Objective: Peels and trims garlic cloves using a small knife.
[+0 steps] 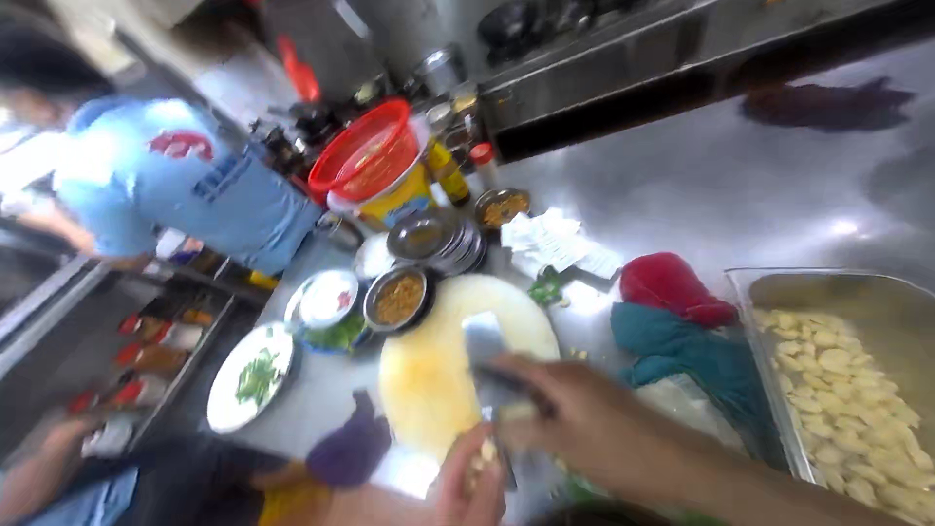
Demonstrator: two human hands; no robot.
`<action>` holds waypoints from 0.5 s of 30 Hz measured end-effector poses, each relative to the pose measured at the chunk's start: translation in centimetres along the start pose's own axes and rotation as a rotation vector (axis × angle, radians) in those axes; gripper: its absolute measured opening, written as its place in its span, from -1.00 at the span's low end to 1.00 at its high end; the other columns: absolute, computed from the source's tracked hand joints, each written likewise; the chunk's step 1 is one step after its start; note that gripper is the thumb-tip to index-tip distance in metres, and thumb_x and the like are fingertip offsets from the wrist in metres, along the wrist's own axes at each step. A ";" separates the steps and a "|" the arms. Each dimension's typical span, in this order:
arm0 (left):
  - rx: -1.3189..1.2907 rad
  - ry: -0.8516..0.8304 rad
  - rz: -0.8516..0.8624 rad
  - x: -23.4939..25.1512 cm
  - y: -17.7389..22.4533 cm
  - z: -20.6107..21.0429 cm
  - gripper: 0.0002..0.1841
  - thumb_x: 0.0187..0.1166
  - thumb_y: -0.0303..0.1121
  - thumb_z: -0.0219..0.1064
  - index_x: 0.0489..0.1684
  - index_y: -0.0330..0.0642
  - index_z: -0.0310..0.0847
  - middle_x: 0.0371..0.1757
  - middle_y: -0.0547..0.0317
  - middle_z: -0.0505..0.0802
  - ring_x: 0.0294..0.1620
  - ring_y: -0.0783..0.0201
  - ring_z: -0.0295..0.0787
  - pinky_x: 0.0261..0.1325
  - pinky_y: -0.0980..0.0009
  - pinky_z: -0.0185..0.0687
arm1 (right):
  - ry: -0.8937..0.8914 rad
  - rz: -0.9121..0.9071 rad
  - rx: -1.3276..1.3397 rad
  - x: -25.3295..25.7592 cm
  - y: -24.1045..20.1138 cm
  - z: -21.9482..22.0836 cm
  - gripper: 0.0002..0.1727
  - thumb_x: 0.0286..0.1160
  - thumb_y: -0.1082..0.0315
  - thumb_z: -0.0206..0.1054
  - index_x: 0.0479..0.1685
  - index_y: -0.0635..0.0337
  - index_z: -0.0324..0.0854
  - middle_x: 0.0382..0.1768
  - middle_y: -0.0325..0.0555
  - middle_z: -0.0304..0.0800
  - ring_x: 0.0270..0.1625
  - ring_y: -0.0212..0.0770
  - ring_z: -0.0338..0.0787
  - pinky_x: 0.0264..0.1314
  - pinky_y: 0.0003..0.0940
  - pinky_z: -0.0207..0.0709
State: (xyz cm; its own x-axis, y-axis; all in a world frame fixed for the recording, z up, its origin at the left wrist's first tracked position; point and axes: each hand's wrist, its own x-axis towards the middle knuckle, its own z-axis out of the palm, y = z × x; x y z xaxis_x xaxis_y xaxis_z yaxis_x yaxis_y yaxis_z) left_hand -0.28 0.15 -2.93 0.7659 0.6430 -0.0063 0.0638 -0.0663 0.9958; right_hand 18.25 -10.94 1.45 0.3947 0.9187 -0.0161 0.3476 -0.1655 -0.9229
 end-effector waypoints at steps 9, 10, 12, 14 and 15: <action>-0.149 -0.177 0.155 -1.0 -1.8 1.4 -0.72 0.62 -0.27 0.38 0.14 -0.23 0.79 -0.17 0.30 0.83 -0.44 0.64 0.59 -0.41 0.65 0.57 | 0.382 0.027 0.125 -8.9 9.0 2.7 -0.55 0.37 0.08 0.56 0.19 0.09 0.71 -0.35 -0.46 0.79 -0.45 -0.63 0.65 -0.45 -0.67 0.57; -0.140 -0.233 0.169 -1.1 -2.0 1.9 -0.73 0.63 -0.22 0.38 0.04 -0.22 0.82 -0.21 0.32 0.83 -0.39 0.65 0.61 -0.34 0.66 0.58 | 0.371 -0.088 0.182 -9.3 8.7 3.1 -0.56 0.35 0.15 0.60 0.22 0.02 0.73 -0.37 -0.49 0.77 -0.43 -0.68 0.62 -0.43 -0.74 0.53; -0.114 -0.368 0.182 -1.4 -2.2 3.3 -0.67 0.66 -0.12 0.36 -0.16 -0.25 0.82 -0.27 0.29 0.84 -0.27 0.61 0.69 -0.17 0.61 0.65 | 0.321 -0.295 0.147 -9.9 8.5 3.5 -0.60 0.44 0.15 0.56 0.26 -0.12 0.73 -0.34 -0.46 0.75 -0.36 -0.69 0.62 -0.31 -0.78 0.53; -0.114 -0.483 0.175 -1.5 -2.4 4.5 -0.59 0.65 -0.05 0.37 -0.31 -0.29 0.77 -0.35 0.28 0.78 -0.29 0.59 0.65 -0.19 0.59 0.60 | 0.305 -0.399 0.103 -10.5 8.7 3.7 -0.70 0.48 0.21 0.50 0.18 -0.10 0.77 -0.31 -0.36 0.77 -0.31 -0.63 0.67 -0.26 -0.73 0.58; -0.116 -0.525 0.163 -1.5 -2.4 4.9 -0.58 0.65 -0.04 0.37 -0.35 -0.29 0.76 -0.38 0.29 0.76 -0.32 0.60 0.62 -0.22 0.60 0.56 | 0.308 -0.407 0.098 -11.0 8.8 3.7 -0.75 0.48 0.22 0.50 0.11 -0.08 0.79 -0.31 -0.35 0.78 -0.30 -0.62 0.69 -0.26 -0.73 0.60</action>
State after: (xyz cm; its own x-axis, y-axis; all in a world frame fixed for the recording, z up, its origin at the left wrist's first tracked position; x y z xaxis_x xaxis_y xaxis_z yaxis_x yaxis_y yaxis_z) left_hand 1.53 -4.37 -5.76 0.9776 0.1629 0.1331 -0.1300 -0.0297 0.9911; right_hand 13.80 -21.16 -7.97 0.4811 0.7508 0.4525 0.4502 0.2313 -0.8625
